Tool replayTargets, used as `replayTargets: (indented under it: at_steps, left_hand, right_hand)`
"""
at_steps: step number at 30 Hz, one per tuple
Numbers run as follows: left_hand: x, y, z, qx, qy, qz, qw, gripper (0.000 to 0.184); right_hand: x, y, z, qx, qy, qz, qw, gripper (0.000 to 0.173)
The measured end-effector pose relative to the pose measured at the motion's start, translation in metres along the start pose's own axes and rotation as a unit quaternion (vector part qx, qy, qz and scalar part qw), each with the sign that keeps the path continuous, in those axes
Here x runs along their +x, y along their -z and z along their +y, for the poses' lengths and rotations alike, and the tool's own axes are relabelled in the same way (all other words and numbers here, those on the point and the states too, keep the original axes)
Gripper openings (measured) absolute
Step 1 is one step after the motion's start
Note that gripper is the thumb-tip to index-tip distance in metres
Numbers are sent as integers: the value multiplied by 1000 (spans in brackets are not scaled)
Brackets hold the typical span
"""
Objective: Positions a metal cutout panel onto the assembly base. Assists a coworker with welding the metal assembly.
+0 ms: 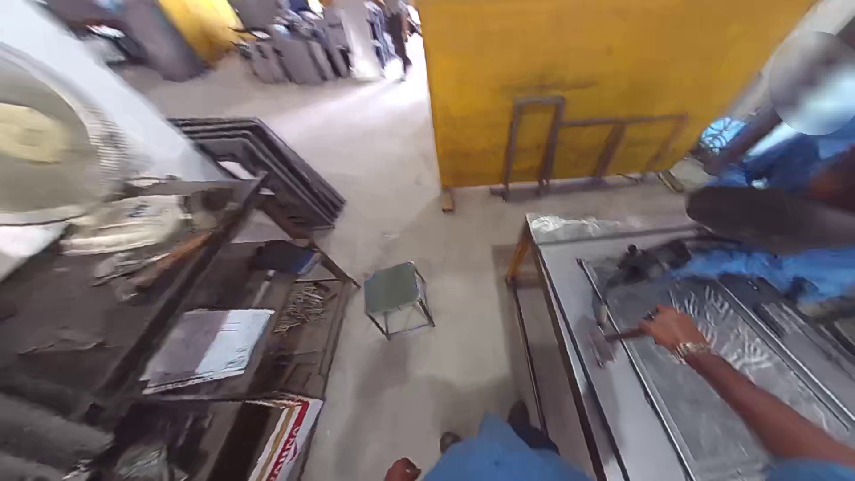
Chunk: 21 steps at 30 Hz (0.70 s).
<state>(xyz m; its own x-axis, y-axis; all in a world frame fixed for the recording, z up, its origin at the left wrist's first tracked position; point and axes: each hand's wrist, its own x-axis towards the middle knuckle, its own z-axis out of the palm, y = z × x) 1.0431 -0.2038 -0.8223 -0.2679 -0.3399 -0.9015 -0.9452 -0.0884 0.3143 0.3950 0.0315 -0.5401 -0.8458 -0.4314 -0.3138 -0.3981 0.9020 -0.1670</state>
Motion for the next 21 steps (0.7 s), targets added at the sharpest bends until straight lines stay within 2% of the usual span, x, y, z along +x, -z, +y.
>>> replayTargets:
  at_steps: [2, 5, 7, 9, 10, 12, 14, 16, 18, 21]
  left_hand:
    - [-22, 3, -6, 8, 26, -28, 999, 35]
    - [-34, 12, -11, 13, 2, -22, 1000, 30]
    - [-18, 8, -17, 29, -16, -21, 999, 31]
    - [24, -5, -36, 48, -51, 7, 998, 34]
    - [39, -8, -33, 40, -51, 14, 998, 38]
    - [42, -7, -2, -10, -38, 10, 999, 43]
    - [17, -1, 46, -47, -41, 11, 998, 41]
    - [2, 3, 77, -54, -70, 29, 996, 37]
    - [-1, 3, 86, -60, -93, 38, 993, 35]
    - [-2, -1, 79, -64, -79, 35, 994, 35]
  right_hand:
    - [-8, 4, 2, 25, -6, -23, 999, 44]
    - [-5, -1, -1, 42, -14, -13, 999, 37]
    - [-5, 0, -5, 36, -11, -1, 999, 35]
    - [1, 0, -4, 18, -8, 5, 1000, 37]
    - [3, -2, -2, 16, -7, 9, 1000, 38]
    - [5, -3, -2, 12, -12, 5, 1000, 39]
    - [4, -2, -3, 4, -13, 0, 1000, 45]
    - [4, 0, -5, -7, -18, -6, 1000, 45]
    - [4, 0, -6, -8, -11, -3, 1000, 43]
    - [5, -1, -9, -24, -7, -4, 1000, 40]
